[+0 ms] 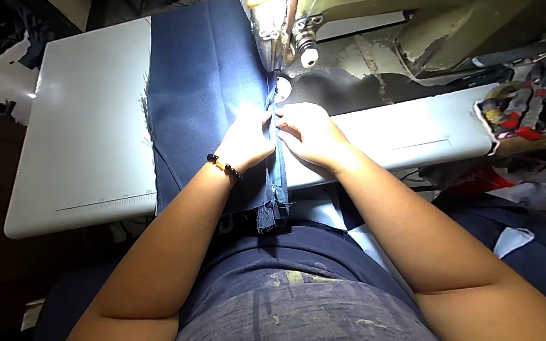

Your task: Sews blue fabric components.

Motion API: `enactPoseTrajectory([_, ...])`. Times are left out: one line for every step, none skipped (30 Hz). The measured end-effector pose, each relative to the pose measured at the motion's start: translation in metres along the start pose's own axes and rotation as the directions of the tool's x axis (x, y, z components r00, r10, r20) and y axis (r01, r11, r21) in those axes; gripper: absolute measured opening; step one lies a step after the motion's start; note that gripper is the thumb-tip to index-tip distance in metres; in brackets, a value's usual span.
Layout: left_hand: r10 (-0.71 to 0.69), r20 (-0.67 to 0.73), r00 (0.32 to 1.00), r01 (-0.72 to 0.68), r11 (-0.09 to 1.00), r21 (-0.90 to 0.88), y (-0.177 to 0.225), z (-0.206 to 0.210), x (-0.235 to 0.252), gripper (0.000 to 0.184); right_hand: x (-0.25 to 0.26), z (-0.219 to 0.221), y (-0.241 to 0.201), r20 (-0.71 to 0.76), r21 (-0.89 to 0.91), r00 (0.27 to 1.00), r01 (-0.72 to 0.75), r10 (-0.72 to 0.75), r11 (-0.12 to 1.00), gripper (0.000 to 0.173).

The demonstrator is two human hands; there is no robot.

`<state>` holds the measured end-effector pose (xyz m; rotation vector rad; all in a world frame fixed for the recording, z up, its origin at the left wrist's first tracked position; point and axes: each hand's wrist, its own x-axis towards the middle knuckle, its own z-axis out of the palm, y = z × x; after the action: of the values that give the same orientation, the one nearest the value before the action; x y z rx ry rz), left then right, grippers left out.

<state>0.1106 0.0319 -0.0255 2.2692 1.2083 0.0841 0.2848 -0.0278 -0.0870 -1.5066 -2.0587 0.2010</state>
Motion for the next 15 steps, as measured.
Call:
enactPoseTrajectory([-0.002, -0.002, 1.000, 0.002, 1.000, 0.005, 0.0001, 0.0003, 0.0000, 0.067, 0.0001, -0.0002, 0.0001, 0.009, -0.004, 1.000, -0.001, 0.001, 1.000, 0.034])
enactPoseTrajectory([-0.008, 0.000, 1.000, 0.008, 1.000, 0.010, 0.0008, 0.0005, -0.0003, 0.066, 0.0002, -0.0005, 0.0000, 0.018, -0.004, 1.000, -0.003, 0.003, 1.000, 0.034])
enactPoseTrajectory([-0.015, 0.004, 1.000, 0.014, 1.000, 0.011, 0.0017, 0.0004, -0.0008, 0.066, 0.0002, -0.0004, 0.0000, 0.021, -0.007, 1.000, -0.005, 0.005, 1.000, 0.034])
enactPoseTrajectory([-0.019, 0.004, 1.000, 0.019, 1.000, 0.011, 0.0024, 0.0005, -0.0011, 0.065, 0.0002, -0.0005, 0.0001, 0.025, -0.009, 1.000, -0.006, 0.006, 1.000, 0.035])
enactPoseTrajectory([-0.023, 0.002, 1.000, 0.023, 1.000, 0.009, 0.0027, 0.0007, -0.0011, 0.065, 0.0001, -0.0001, 0.0003, 0.020, -0.012, 1.000, -0.005, 0.005, 1.000, 0.035])
enactPoseTrajectory([-0.021, -0.002, 1.000, 0.021, 1.000, 0.003, 0.0027, 0.0011, -0.0010, 0.064, -0.0001, 0.0002, 0.0005, 0.017, -0.015, 1.000, -0.004, 0.004, 1.000, 0.035])
enactPoseTrajectory([-0.021, -0.005, 1.000, 0.021, 1.000, -0.002, 0.0028, 0.0014, -0.0009, 0.064, -0.0003, 0.0001, 0.0003, 0.023, -0.020, 1.000, -0.008, 0.008, 1.000, 0.036])
enactPoseTrajectory([-0.024, -0.006, 1.000, 0.024, 1.000, -0.002, 0.0028, 0.0016, -0.0007, 0.064, -0.0003, 0.0000, -0.0001, 0.022, -0.019, 1.000, -0.009, 0.009, 1.000, 0.037])
enactPoseTrajectory([-0.027, -0.003, 1.000, 0.027, 1.000, 0.002, 0.0029, 0.0019, -0.0005, 0.064, -0.0003, -0.0001, -0.0007, 0.020, -0.018, 1.000, -0.011, 0.011, 1.000, 0.037])
enactPoseTrajectory([-0.027, 0.000, 1.000, 0.027, 1.000, 0.010, 0.0027, 0.0024, -0.0001, 0.065, -0.0001, 0.0000, -0.0013, 0.017, -0.016, 1.000, -0.014, 0.015, 1.000, 0.037])
enactPoseTrajectory([-0.023, 0.006, 1.000, 0.023, 1.000, 0.018, 0.0026, 0.0027, 0.0002, 0.066, 0.0003, 0.0000, -0.0019, 0.011, -0.012, 1.000, -0.021, 0.021, 1.000, 0.037])
enactPoseTrajectory([-0.008, 0.007, 1.000, 0.007, 1.000, 0.024, 0.0020, 0.0028, 0.0006, 0.065, 0.0008, -0.0005, -0.0024, 0.014, -0.005, 0.999, -0.034, 0.034, 0.999, 0.037])
enactPoseTrajectory([0.014, 0.016, 1.000, -0.015, 0.999, 0.044, 0.0015, 0.0021, 0.0008, 0.064, 0.0015, -0.0012, -0.0026, 0.020, 0.003, 0.999, -0.043, 0.043, 0.999, 0.038])
enactPoseTrajectory([0.043, 0.023, 0.999, -0.045, 0.995, 0.088, 0.0002, 0.0015, 0.0009, 0.062, 0.0028, -0.0024, -0.0021, 0.032, 0.010, 0.999, -0.040, 0.039, 0.999, 0.038])
enactPoseTrajectory([0.082, 0.027, 0.996, -0.085, 0.985, 0.152, -0.0020, 0.0012, 0.0004, 0.061, 0.0048, -0.0048, -0.0009, 0.062, 0.018, 0.998, -0.024, 0.023, 1.000, 0.037])
